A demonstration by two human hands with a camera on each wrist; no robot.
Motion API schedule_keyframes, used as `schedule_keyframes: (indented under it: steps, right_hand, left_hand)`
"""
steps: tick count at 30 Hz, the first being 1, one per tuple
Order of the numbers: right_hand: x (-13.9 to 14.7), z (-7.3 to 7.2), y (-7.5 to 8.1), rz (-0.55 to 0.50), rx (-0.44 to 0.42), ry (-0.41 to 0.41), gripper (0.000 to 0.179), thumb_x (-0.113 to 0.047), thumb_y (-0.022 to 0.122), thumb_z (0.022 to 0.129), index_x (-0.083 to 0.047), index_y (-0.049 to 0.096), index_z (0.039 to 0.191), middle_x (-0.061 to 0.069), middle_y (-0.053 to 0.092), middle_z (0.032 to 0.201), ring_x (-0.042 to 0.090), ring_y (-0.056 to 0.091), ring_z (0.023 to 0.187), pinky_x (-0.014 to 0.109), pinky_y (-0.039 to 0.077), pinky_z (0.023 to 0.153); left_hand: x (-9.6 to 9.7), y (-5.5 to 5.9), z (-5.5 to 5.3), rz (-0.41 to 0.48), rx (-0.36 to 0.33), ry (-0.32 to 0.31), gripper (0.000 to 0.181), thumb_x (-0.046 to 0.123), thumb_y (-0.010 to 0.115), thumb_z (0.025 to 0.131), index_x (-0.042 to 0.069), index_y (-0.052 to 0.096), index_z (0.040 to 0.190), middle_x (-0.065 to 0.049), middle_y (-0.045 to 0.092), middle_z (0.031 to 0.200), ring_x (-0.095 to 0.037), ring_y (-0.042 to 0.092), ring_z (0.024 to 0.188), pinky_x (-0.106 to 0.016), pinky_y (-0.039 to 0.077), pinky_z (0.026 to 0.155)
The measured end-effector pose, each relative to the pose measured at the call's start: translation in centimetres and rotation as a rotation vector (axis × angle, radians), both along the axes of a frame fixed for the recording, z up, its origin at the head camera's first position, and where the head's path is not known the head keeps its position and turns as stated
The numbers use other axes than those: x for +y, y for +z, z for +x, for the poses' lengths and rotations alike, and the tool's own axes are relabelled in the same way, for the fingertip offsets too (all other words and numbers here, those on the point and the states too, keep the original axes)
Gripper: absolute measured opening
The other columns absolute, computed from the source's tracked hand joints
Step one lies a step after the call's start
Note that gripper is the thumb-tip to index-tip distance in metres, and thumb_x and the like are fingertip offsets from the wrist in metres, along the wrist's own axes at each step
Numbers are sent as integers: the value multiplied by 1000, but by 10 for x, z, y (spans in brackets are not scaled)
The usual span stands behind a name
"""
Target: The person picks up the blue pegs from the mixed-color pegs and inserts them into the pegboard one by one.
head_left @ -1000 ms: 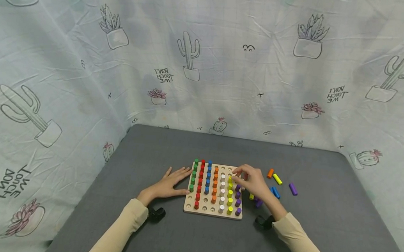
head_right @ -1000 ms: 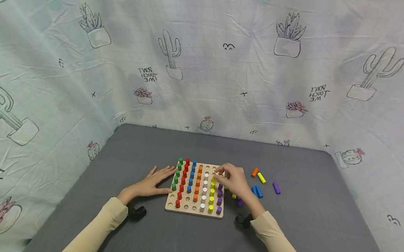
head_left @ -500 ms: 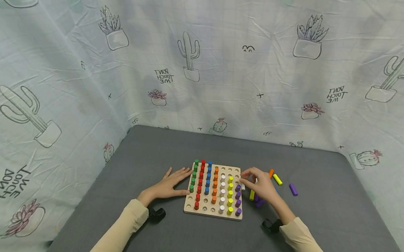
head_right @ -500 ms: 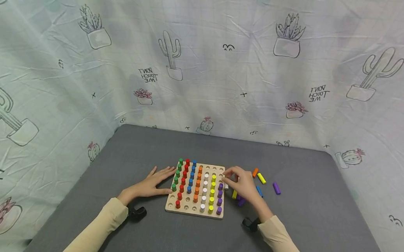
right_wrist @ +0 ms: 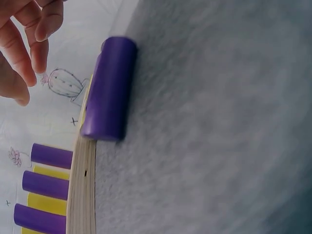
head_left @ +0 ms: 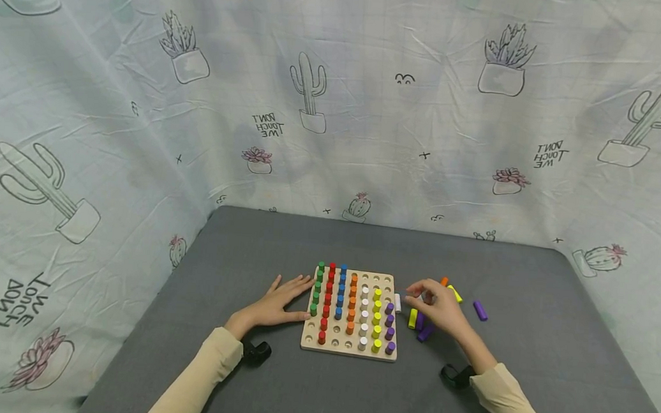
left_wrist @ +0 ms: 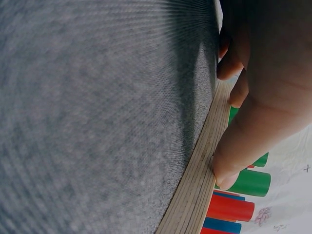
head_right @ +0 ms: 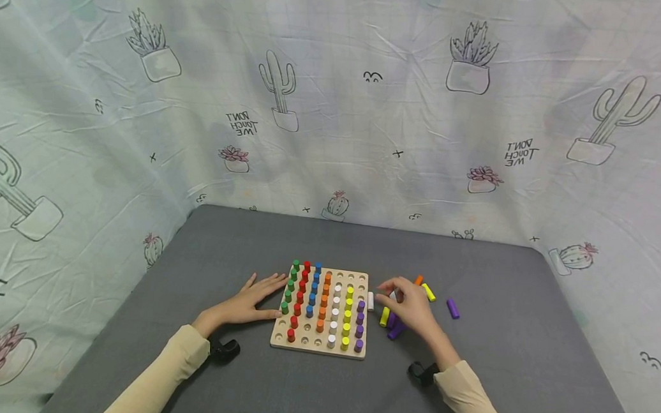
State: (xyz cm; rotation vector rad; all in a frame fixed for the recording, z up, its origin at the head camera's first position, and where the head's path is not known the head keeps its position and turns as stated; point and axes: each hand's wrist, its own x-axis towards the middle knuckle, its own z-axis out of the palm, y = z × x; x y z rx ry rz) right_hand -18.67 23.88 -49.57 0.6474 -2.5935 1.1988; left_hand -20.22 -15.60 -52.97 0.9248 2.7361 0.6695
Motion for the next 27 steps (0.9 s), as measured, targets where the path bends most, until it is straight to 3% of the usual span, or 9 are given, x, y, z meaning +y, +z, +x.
schedule_keyframes:
  steps: [7,16,27]
  right_hand:
    - [11,3,-1,47,-54,-65,17,-26,67,77,-16,65,90,-8,57,73,8,44,54,20,36,46]
    - [25,5,-3,109,-65,-108,16,-28,66,78,-17,64,90,-10,59,79,6,47,61,21,40,52]
    - [40,8,-2,151,28,-108,16,-23,69,75,-17,66,89,-11,58,75,6,41,54,19,33,45]
  left_hand:
    - [0,-1,0,3,-1,-3,79,64,43,79,29,10,141,4,11,147,-15,8,134,-51,-7,105]
    - [0,-1,0,11,9,0,79,65,42,79,28,12,141,3,13,146,-16,9,134,-52,-6,105]
    - [0,2,0,20,8,-13,78,63,43,79,26,13,142,1,14,146,-20,10,134,-54,-6,104]
